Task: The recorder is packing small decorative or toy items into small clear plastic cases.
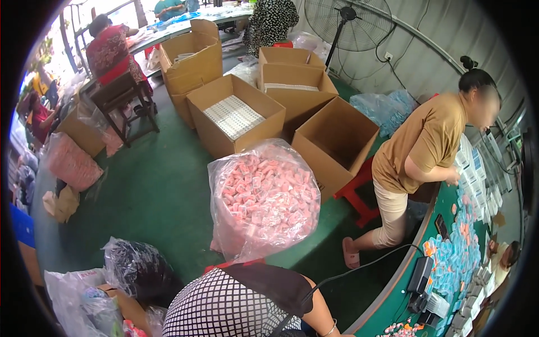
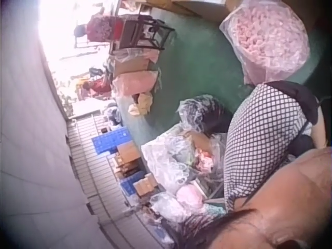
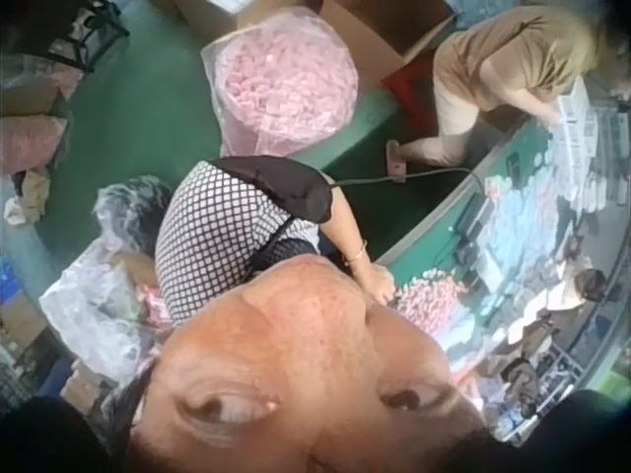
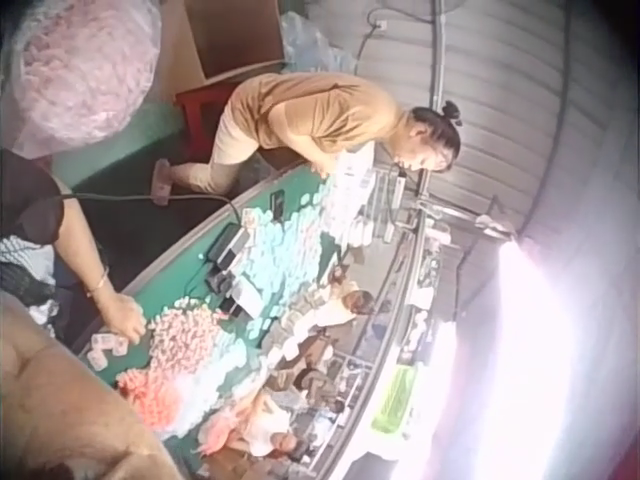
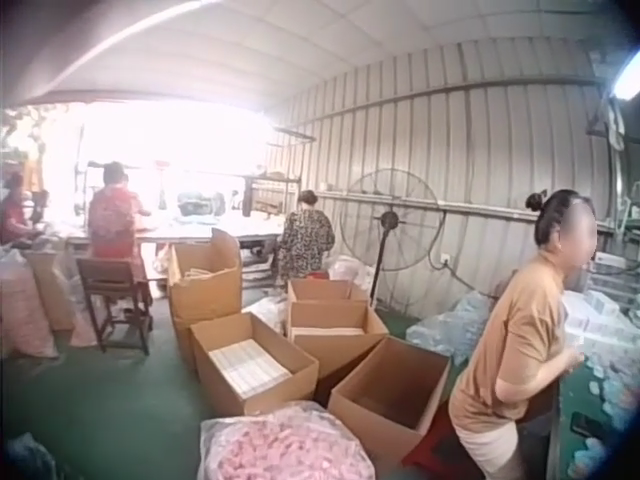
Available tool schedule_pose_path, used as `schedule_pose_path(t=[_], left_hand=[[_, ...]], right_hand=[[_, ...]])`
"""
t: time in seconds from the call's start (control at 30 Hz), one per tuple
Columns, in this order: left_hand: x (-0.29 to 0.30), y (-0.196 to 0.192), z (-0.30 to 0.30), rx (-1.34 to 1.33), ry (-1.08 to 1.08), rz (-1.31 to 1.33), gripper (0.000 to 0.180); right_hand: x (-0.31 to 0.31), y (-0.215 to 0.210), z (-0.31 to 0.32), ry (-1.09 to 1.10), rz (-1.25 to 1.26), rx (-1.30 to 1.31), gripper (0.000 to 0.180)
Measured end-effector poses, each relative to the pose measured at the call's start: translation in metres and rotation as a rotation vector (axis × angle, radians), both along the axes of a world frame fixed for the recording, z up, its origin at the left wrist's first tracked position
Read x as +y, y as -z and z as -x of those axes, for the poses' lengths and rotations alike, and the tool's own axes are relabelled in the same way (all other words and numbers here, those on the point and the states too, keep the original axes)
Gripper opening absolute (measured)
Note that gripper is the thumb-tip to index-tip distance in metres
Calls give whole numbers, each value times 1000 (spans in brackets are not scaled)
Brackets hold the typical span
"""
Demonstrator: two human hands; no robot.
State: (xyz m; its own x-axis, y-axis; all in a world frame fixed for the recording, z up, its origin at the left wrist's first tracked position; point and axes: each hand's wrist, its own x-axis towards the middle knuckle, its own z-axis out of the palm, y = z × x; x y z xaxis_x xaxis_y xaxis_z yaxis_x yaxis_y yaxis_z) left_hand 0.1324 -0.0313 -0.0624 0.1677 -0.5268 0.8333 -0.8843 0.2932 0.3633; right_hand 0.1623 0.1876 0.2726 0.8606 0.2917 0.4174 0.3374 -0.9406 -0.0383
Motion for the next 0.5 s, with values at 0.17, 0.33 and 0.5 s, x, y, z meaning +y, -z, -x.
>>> schedule_pose_path(t=[0.17, 0.33, 0.5], left_hand=[[5, -8, 25, 41, 128, 65, 18], [19, -3, 20, 74, 126, -6, 11], [39, -29, -13, 119, 102, -302, 18]], right_hand=[[-9, -1, -15, 23, -41, -34, 17], [-234, 158, 87, 401, 17, -18, 18], [-309, 230, 294, 915, -245, 16, 13]])
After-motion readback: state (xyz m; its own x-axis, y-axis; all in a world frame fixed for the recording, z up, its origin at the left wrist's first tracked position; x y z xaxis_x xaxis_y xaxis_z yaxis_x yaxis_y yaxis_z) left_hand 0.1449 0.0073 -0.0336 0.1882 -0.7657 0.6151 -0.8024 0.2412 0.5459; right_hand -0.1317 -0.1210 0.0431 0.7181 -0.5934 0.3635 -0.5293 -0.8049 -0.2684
